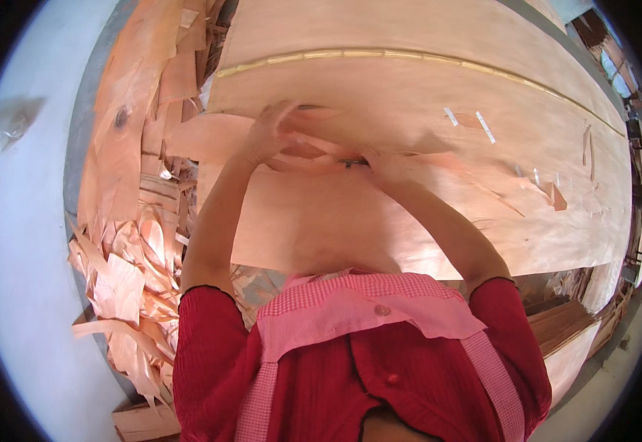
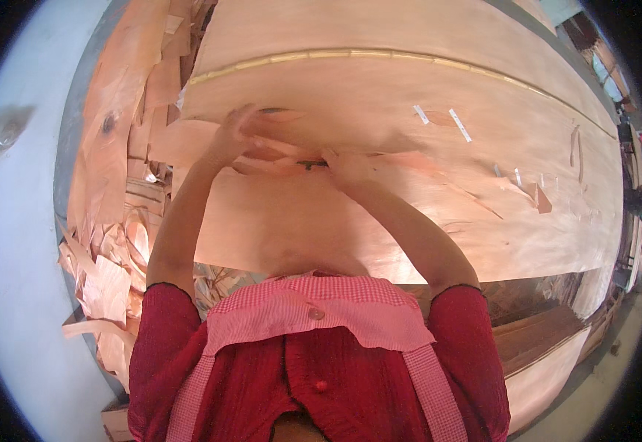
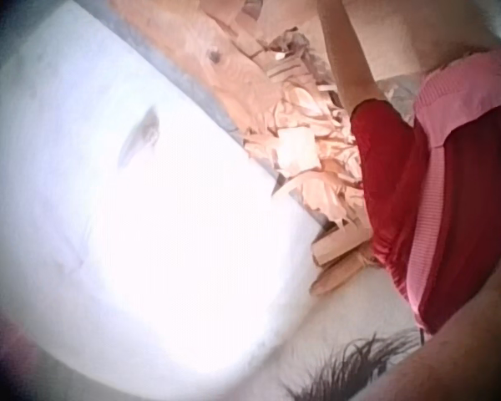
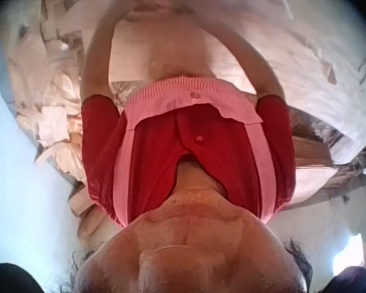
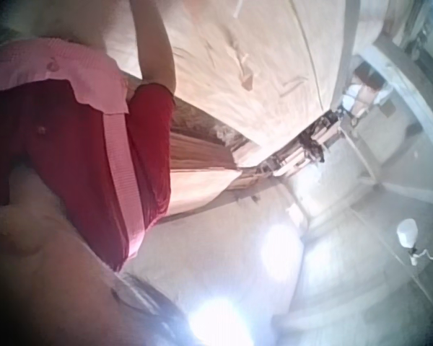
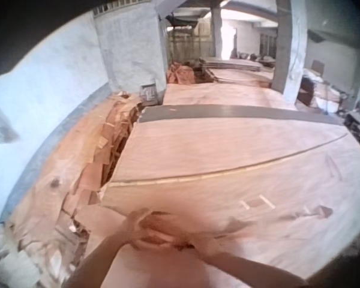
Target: The person uses a knife to trim and cut strips of wood veneer on a workbench, then applies small pieces of white tape to secure the sections of veneer.
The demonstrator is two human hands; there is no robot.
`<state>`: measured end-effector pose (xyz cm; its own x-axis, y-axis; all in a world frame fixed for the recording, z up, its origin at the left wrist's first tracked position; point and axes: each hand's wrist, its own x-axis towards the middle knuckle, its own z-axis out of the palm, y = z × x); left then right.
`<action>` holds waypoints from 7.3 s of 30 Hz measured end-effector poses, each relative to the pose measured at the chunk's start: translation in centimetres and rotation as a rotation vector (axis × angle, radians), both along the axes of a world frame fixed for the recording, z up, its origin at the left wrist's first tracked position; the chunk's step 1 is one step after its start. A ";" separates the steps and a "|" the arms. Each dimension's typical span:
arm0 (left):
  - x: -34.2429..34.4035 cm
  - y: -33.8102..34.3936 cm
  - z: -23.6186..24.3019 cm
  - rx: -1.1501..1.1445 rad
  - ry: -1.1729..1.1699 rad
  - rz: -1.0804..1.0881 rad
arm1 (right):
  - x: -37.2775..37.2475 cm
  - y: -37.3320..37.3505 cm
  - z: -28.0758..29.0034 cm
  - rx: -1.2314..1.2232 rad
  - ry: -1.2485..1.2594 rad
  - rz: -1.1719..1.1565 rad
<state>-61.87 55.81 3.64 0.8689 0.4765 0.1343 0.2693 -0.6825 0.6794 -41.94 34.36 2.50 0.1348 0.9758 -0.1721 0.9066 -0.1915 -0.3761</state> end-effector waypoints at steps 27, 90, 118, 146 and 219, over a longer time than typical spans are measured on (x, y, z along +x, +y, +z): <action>-15.0 1.7 9.3 0.385 0.537 -0.553 | -5.3 -3.5 1.0 -0.028 0.012 -0.182; 0.5 -1.8 -4.0 0.512 0.147 0.302 | 0.5 15.1 2.2 0.012 0.175 -0.230; 0.8 -2.1 -3.4 0.460 0.101 0.316 | 1.1 11.9 0.1 0.010 0.225 -0.584; 2.4 -3.8 -3.7 0.448 0.132 0.216 | 5.1 9.4 1.2 0.070 1.019 -0.859; -7.2 30.9 -11.6 0.016 -0.390 -0.528 | -37.6 15.0 4.6 0.532 -0.074 -1.120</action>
<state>-69.05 86.74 -7.93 0.8717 -0.0054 0.4901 -0.3685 -0.6667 0.6479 -79.52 49.38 7.13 0.9309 0.2630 0.2534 0.3644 -0.7132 -0.5988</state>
